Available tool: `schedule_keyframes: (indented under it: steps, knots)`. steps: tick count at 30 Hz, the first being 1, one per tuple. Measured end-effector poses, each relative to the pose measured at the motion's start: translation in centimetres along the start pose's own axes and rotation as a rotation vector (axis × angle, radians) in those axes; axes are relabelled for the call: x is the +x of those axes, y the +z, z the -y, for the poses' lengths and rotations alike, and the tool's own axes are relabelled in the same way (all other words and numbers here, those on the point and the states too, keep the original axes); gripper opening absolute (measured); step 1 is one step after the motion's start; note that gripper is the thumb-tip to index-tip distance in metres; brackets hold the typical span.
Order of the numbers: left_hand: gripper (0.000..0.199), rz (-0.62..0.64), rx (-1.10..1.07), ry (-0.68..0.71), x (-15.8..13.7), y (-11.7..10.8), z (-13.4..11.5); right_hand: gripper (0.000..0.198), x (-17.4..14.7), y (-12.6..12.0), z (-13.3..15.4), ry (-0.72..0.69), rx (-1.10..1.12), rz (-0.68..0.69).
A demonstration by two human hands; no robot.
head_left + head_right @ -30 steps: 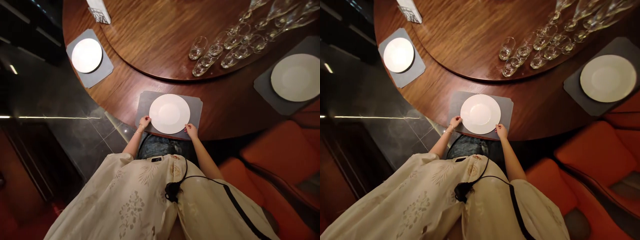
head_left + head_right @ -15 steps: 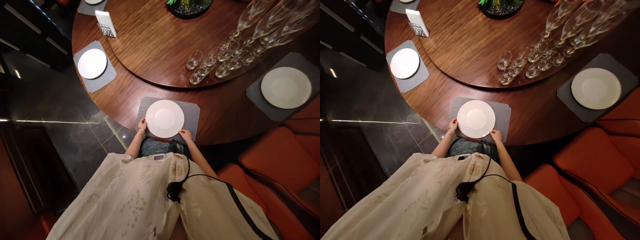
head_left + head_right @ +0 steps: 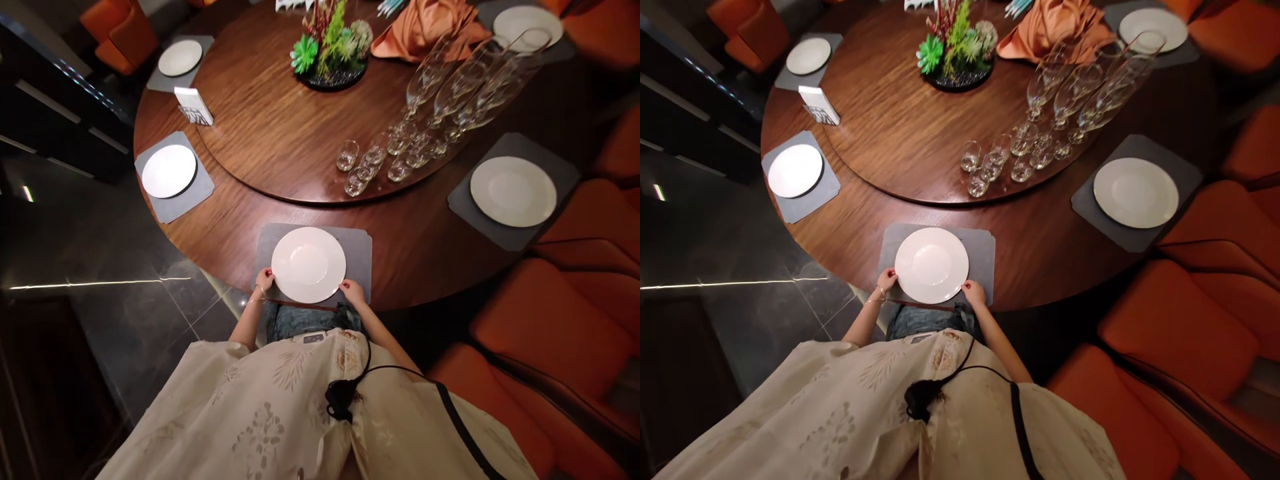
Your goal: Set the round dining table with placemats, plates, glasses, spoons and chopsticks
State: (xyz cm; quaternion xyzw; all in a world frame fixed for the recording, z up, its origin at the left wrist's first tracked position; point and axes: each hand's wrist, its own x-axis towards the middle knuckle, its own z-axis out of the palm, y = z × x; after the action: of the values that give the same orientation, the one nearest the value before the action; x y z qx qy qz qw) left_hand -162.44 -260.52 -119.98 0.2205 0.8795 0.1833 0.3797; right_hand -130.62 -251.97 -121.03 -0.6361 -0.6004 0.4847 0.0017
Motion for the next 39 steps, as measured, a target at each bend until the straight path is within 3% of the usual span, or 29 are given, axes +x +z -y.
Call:
schedule_keyframes:
  steps: [3, 6, 8, 10, 14, 17, 20, 25, 30, 34, 39]
  knots:
    - [0.027, -0.028, 0.078, -0.027, -1.5, -1.3, -1.3, 0.011, 0.2, -0.5, 0.1, -0.026, 0.058, 0.056]
    - [0.036, -0.149, 0.121, -0.061, -3.4, -1.3, -3.2, 0.015, 2.1, -3.9, -0.9, -0.067, 0.084, 0.100]
    - [0.043, -0.259, 0.172, -0.037, -4.5, 0.2, -5.6, 0.018, 4.7, -8.8, -2.2, -0.109, 0.066, 0.074]
    - [0.046, -0.316, 0.263, 0.062, -4.9, 3.0, -9.5, 0.020, 7.9, -15.4, -3.6, -0.160, 0.020, 0.002]
    - [0.056, -0.182, 0.434, 0.318, -3.7, 9.6, -21.7, 0.033, 15.2, -28.7, -4.9, -0.213, -0.082, -0.163]
    - [0.067, -0.090, 0.514, 0.307, -1.9, 13.7, -29.3, 0.048, 19.8, -35.0, -4.3, -0.242, -0.285, -0.224]
    - [0.072, -0.093, 0.588, 0.221, -0.7, 15.6, -32.7, 0.059, 23.1, -38.7, -2.4, -0.241, -0.484, -0.200]
    - [0.070, -0.084, 0.664, 0.161, 0.3, 15.0, -32.9, 0.068, 27.7, -41.9, 0.6, -0.271, -0.625, -0.234]
    - [0.071, -0.118, 0.683, 0.114, 0.4, 14.8, -32.7, 0.063, 30.7, -41.2, 0.0, -0.404, -0.702, -0.380]
    - [0.073, -0.156, 0.708, 0.084, 0.4, 15.2, -32.1, 0.063, 30.7, -40.0, -1.3, -0.482, -0.776, -0.442]
    - [0.077, -0.180, 0.768, 0.081, 1.2, 13.7, -30.6, 0.062, 28.8, -39.3, -0.7, -0.519, -0.892, -0.384]
